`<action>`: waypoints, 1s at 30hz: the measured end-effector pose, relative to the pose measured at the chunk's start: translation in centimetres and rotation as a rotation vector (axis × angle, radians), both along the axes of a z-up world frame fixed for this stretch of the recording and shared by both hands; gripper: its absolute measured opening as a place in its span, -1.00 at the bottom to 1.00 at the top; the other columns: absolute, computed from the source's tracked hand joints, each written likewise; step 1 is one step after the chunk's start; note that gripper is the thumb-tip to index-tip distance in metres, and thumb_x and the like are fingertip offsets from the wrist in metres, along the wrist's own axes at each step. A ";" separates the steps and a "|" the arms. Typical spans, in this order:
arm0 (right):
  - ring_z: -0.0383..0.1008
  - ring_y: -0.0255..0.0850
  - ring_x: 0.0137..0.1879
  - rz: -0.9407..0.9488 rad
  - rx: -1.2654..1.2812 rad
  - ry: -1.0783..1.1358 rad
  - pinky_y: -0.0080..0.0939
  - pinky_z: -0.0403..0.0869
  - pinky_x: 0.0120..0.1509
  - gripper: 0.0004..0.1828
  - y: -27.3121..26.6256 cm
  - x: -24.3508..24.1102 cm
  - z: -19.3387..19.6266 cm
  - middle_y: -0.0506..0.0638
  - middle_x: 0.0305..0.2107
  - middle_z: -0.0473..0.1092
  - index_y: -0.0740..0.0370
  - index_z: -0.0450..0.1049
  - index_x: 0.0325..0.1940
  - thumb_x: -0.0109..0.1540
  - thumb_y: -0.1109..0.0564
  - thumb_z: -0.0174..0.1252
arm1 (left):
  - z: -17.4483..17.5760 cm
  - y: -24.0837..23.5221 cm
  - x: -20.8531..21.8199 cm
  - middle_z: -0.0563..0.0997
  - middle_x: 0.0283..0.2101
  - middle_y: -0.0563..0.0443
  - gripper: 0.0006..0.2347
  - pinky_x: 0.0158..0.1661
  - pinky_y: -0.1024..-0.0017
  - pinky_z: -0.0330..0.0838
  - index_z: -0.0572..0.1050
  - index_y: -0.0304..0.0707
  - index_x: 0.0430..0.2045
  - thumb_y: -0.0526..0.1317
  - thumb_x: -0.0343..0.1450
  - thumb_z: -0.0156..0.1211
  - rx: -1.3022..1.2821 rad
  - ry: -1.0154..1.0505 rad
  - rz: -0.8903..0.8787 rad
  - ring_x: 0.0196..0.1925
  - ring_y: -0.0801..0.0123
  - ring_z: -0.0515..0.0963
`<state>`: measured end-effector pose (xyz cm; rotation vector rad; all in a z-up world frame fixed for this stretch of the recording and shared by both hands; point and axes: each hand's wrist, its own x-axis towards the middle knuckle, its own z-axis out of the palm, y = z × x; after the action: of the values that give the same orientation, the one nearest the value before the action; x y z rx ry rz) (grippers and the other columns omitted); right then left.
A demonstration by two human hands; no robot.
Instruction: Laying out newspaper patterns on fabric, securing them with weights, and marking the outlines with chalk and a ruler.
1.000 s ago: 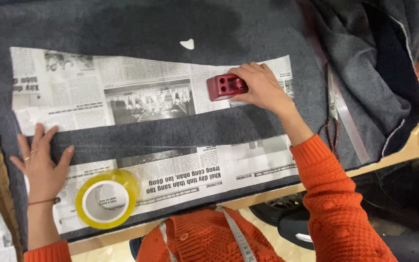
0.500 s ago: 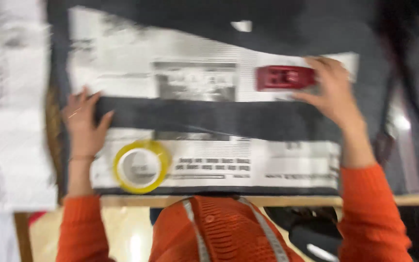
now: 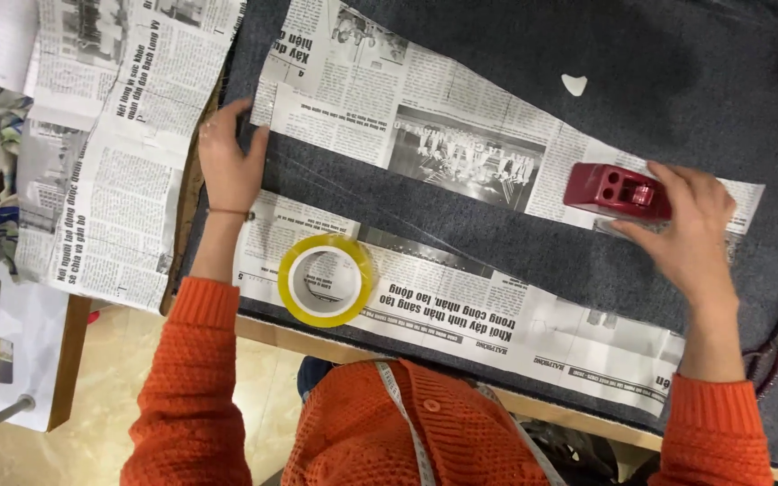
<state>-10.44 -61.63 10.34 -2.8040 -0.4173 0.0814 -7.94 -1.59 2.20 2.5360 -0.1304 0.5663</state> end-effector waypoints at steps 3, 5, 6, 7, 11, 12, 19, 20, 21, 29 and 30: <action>0.21 0.19 0.31 0.047 -0.022 -0.078 0.17 0.04 0.35 -0.08 0.6 0.3 -0.8 0.29 0.22 0.32 0.27 0.35 0.47 0.12 -0.21 0.36 | -0.7 -0.3 3.0 0.62 -0.04 -0.20 -0.69 0.05 0.06 0.29 0.43 -0.39 0.11 -0.33 0.50 0.30 -0.078 0.019 0.039 -0.03 0.03 0.61; 0.24 0.19 0.31 0.043 -0.056 -0.108 0.15 0.05 0.36 -0.08 0.9 0.3 -1.2 0.28 0.19 0.36 0.27 0.36 0.47 0.12 -0.23 0.36 | -1.5 -0.4 4.8 0.59 -0.12 -0.15 -0.65 -0.09 0.14 0.33 0.43 -0.35 0.12 -0.25 0.49 0.35 -0.150 0.083 0.078 -0.10 0.11 0.54; 0.28 0.19 0.32 0.043 -0.087 -0.137 0.12 0.06 0.38 -0.07 1.2 0.3 -1.5 0.27 0.16 0.41 0.26 0.36 0.46 0.13 -0.26 0.37 | -1.8 -0.4 5.7 0.56 -0.20 -0.09 -0.61 -0.23 0.21 0.37 0.43 -0.32 0.14 -0.17 0.49 0.41 -0.220 0.149 0.122 -0.17 0.18 0.48; 0.28 0.19 0.32 0.042 -0.087 -0.138 0.12 0.06 0.38 -0.07 1.4 0.3 -1.4 0.27 0.16 0.41 0.26 0.36 0.46 0.13 -0.26 0.37 | -2.4 -0.2 6.1 0.56 -0.20 -0.09 -0.61 -0.23 0.21 0.37 0.43 -0.32 0.14 -0.17 0.49 0.41 -0.219 0.148 0.121 -0.17 0.18 0.48; 0.30 0.16 0.31 -0.001 -0.111 -0.118 0.10 0.03 0.40 -0.13 1.5 0.2 -1.4 0.24 0.11 0.44 0.26 0.39 0.45 0.17 -0.24 0.36 | -4.8 0.7 7.6 0.52 -0.40 0.15 -0.63 0.01 -0.02 0.29 0.47 -0.25 0.07 -0.34 0.39 0.41 -0.121 0.115 0.174 -0.33 0.18 0.50; 0.31 0.17 0.30 0.001 -0.096 -0.126 0.11 0.03 0.41 -0.15 1.4 0.2 -1.4 0.24 0.11 0.44 0.27 0.39 0.44 0.18 -0.21 0.37 | -5.3 0.9 7.8 0.53 -0.47 0.21 -0.64 0.23 -0.15 0.22 0.50 -0.29 0.04 -0.42 0.36 0.41 -0.091 0.064 0.164 -0.47 0.25 0.54; 0.28 0.15 0.28 -0.022 -0.108 -0.102 0.08 0.02 0.36 -0.15 1.5 0.2 -1.4 0.24 0.15 0.43 0.24 0.38 0.45 0.17 -0.20 0.38 | -4.2 0.5 7.5 0.55 -0.46 0.16 -0.68 -0.18 0.17 0.42 0.51 -0.27 0.02 -0.42 0.38 0.38 -0.042 0.069 0.159 -0.40 0.19 0.48; 0.31 0.15 0.26 -0.015 -0.111 -0.109 0.09 0.03 0.37 -0.17 1.4 0.3 -1.4 0.24 0.14 0.45 0.24 0.39 0.43 0.17 -0.18 0.39 | -3.7 0.0 7.4 0.51 -0.24 -0.10 -0.66 -0.16 0.04 0.37 0.49 -0.24 0.04 -0.40 0.37 0.32 -0.006 0.041 0.195 -0.25 -0.03 0.45; 0.33 0.15 0.25 -0.008 -0.114 -0.116 0.09 0.04 0.38 -0.19 1.4 0.3 -1.5 0.24 0.13 0.47 0.25 0.41 0.41 0.17 -0.17 0.40 | -3.2 -0.5 7.2 0.47 -0.01 -0.37 -0.64 -0.13 -0.08 0.32 0.46 -0.22 0.06 -0.39 0.36 0.27 0.031 0.013 0.231 -0.10 -0.25 0.43; 0.44 0.07 0.18 0.002 -0.149 -0.143 0.06 0.08 0.40 -0.26 1.2 0.5 -1.4 0.13 0.08 0.53 0.18 0.45 0.35 0.20 -0.23 0.36 | 3.9 -10.2 4.6 0.11 0.51 -0.15 -0.40 0.40 -0.29 -0.20 0.31 -0.04 0.34 0.10 0.40 0.26 0.275 0.366 -0.564 0.53 -0.05 0.00; 0.45 0.07 0.16 0.003 -0.149 -0.141 0.07 0.10 0.40 -0.27 1.2 0.5 -1.5 0.12 0.07 0.53 0.18 0.45 0.35 0.20 -0.23 0.36 | 2.9 -10.5 4.3 0.02 0.56 -0.08 -0.29 0.41 -0.29 -0.21 0.24 -0.02 0.44 0.20 0.39 0.26 0.367 0.297 -0.652 0.57 -0.01 -0.07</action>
<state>-9.98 -60.41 8.86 -2.9667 -0.4654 -0.0893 -3.62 -12.05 5.15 2.6611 -0.9800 -0.1035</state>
